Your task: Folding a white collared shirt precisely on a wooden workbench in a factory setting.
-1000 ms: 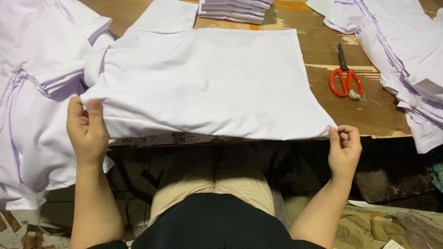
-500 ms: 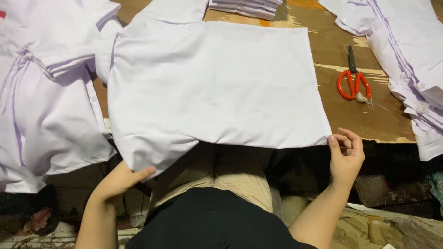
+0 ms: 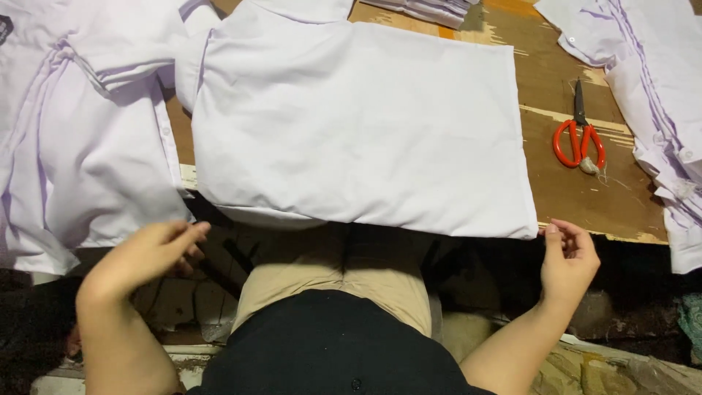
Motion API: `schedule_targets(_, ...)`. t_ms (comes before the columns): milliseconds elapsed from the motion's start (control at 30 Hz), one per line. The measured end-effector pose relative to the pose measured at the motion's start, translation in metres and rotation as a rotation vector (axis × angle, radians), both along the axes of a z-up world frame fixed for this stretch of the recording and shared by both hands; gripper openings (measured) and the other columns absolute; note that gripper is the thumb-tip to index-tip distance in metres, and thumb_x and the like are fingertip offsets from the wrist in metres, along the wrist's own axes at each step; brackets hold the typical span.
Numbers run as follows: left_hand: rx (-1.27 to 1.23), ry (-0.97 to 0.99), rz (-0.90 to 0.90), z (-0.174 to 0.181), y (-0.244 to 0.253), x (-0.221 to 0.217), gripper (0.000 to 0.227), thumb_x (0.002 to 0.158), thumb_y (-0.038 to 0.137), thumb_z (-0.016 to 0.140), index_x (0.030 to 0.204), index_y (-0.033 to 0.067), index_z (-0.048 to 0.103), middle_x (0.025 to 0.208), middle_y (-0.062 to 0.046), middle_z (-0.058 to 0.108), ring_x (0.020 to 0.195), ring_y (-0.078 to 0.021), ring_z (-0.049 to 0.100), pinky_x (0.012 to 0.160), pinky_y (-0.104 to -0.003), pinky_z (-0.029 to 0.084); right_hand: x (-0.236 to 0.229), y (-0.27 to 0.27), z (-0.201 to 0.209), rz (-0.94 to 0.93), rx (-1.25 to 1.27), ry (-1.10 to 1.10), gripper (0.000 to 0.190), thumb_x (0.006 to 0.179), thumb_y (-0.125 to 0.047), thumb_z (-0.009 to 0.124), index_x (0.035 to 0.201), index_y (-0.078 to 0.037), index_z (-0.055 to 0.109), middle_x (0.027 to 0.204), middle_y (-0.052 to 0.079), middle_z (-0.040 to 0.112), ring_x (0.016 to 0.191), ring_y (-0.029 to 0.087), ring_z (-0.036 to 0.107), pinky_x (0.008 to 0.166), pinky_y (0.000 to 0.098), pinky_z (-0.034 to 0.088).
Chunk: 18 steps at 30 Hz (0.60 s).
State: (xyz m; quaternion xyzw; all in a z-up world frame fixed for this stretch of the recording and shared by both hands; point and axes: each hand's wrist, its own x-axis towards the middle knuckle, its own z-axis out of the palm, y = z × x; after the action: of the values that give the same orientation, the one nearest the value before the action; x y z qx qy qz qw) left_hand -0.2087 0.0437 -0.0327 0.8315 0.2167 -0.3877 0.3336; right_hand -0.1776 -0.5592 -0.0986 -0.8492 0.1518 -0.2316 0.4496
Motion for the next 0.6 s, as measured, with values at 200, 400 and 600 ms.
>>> schedule_targets(200,0.024,-0.665,0.0,0.054,-0.001,0.05,0.033,0.103,0.031,0.052,0.122,0.0093,0.066,0.114,-0.006,0.075,0.101,-0.0193,0.071,0.092,-0.037,0.052,0.012,0.024,0.04,0.051,-0.075,-0.057,0.008,0.114,-0.009,0.062,0.119,-0.005,0.067,0.107,0.009,0.07,0.102,0.015,0.066,0.089,0.0282,0.051)
schedule_targets(400,0.138,-1.142,-0.149,0.019,0.026,0.178,0.05,0.108,0.03,0.057,0.142,-0.007,0.049,0.142,-0.024,0.05,0.135,-0.0384,0.039,0.107,-0.051,0.033,0.02,0.041,0.056,0.085,-0.059,-0.063,0.009,0.114,-0.013,0.063,0.119,-0.007,0.066,0.111,0.009,0.07,0.106,0.015,0.065,0.089,0.0291,0.05)
schedule_targets(600,0.213,-0.63,-0.073,0.034,0.023,0.242,0.076,0.099,0.053,0.051,0.153,-0.0003,0.042,0.15,-0.019,0.05,0.133,-0.0366,0.05,0.105,-0.048,0.039,0.012,0.029,0.036,0.086,0.003,-0.012,0.011,0.114,-0.013,0.062,0.119,-0.004,0.066,0.108,0.01,0.069,0.102,0.017,0.066,0.09,0.0313,0.054)
